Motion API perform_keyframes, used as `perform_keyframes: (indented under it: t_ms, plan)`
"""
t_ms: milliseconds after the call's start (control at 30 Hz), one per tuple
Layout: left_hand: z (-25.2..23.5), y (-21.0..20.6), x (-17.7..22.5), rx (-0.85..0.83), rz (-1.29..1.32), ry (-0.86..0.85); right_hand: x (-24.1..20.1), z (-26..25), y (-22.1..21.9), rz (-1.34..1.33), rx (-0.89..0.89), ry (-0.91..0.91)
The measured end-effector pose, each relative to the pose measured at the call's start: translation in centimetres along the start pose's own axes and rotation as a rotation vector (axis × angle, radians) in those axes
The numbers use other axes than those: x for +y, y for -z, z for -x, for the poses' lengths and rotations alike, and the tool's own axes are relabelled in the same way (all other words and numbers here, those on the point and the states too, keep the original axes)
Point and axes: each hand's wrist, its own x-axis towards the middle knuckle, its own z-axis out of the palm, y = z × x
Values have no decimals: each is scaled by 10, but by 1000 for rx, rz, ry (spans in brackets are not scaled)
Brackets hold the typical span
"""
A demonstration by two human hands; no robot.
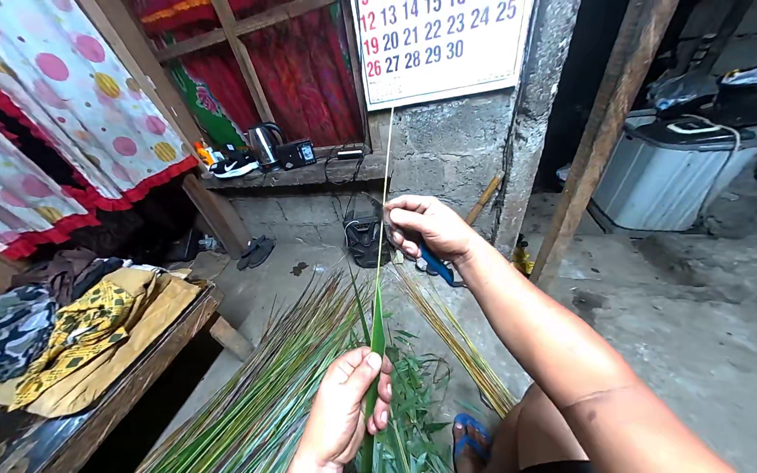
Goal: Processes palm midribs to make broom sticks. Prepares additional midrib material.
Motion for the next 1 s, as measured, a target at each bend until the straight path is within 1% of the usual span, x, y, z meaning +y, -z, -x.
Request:
perform_keyframes:
  t_ms: [67, 133, 200, 233, 267, 333, 400, 433, 467, 500, 533, 600, 667, 700, 767, 833, 1000]
  plan:
    - [0, 2, 1, 42, -20, -11, 2, 1, -1, -11, -46, -82]
    - [-3, 3, 3, 76, -60, -23, 15, 11, -10, 16, -159, -172]
    - [-6, 4, 2, 83, -98, -28, 31, 24, -24, -2, -255, -212]
    - [-6, 6, 1, 81, -124, -27, 34, 28, -29, -25, -254, -217]
    - [-5, 7, -2, 70, -155, -21, 34, 29, -32, -32, -206, -219]
    - [-2, 9, -11, 54, -215, 2, 26, 24, -29, -20, -25, -224]
    - [3, 9, -16, 72, -282, 12, 20, 16, -21, -29, 139, -230]
    - [3, 8, -17, 88, -299, 6, 19, 15, -17, -31, 183, -247]
    - [3, 8, -16, 102, -297, -5, 20, 17, -15, -23, 185, -264]
    - [2, 7, -14, 110, -285, -18, 21, 22, -13, -1, 139, -276]
    - [1, 7, -12, 113, -275, -27, 23, 31, -13, 28, 58, -284]
    - [-1, 7, -6, 106, -263, -31, 30, 54, -15, 79, -160, -276]
    - [-2, 8, -5, 50, -235, -10, 40, 74, -18, 36, -340, -231]
    - [-2, 8, -5, 16, -209, 13, 44, 81, -20, -6, -378, -211]
    - [-1, 6, -7, -29, -131, 59, 50, 87, -19, -49, -386, -166]
    - [0, 3, -9, -36, -70, 71, 54, 87, -15, -34, -364, -120]
    - [4, 3, -14, -45, -57, 92, 55, 71, -6, -31, -245, -66]
